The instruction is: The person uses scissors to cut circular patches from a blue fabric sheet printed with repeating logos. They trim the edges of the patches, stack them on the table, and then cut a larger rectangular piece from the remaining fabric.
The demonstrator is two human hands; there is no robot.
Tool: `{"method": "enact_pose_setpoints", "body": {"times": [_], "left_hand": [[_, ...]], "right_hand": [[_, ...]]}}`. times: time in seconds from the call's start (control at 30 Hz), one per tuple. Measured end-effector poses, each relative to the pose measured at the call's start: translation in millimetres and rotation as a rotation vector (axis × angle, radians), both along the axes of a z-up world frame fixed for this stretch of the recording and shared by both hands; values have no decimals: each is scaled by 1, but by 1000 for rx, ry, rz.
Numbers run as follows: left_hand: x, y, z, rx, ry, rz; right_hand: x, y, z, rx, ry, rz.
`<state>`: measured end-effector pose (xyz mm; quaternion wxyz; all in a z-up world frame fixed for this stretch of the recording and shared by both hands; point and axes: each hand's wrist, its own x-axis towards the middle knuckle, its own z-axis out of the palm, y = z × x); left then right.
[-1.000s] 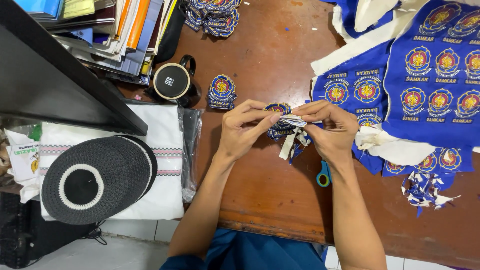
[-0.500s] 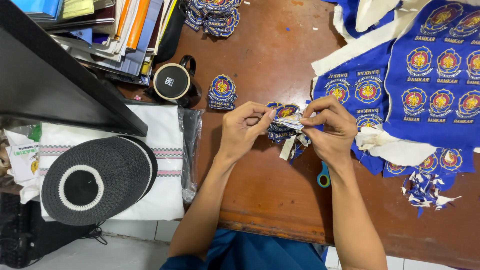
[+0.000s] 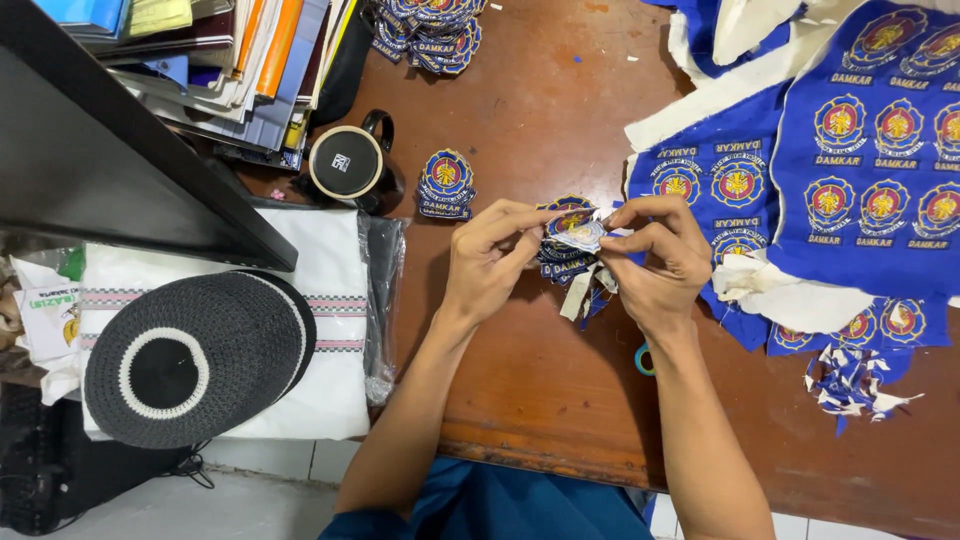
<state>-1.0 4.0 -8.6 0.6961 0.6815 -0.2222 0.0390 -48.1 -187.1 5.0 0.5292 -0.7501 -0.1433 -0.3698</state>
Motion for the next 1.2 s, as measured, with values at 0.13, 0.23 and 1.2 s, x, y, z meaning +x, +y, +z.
{"method": "enact_pose_setpoints", "body": {"times": [0.13,0.23,1.2], "left_hand": [[-1,1,8,-61,63,-43],[-1,-2,9,-38,60,22],[-2,-5,13,-180,308,-35]], "right_hand": [[2,3,2,3,-9,23],[1,7,6,11,8,41],[1,6,9,-11,63,53]]}}
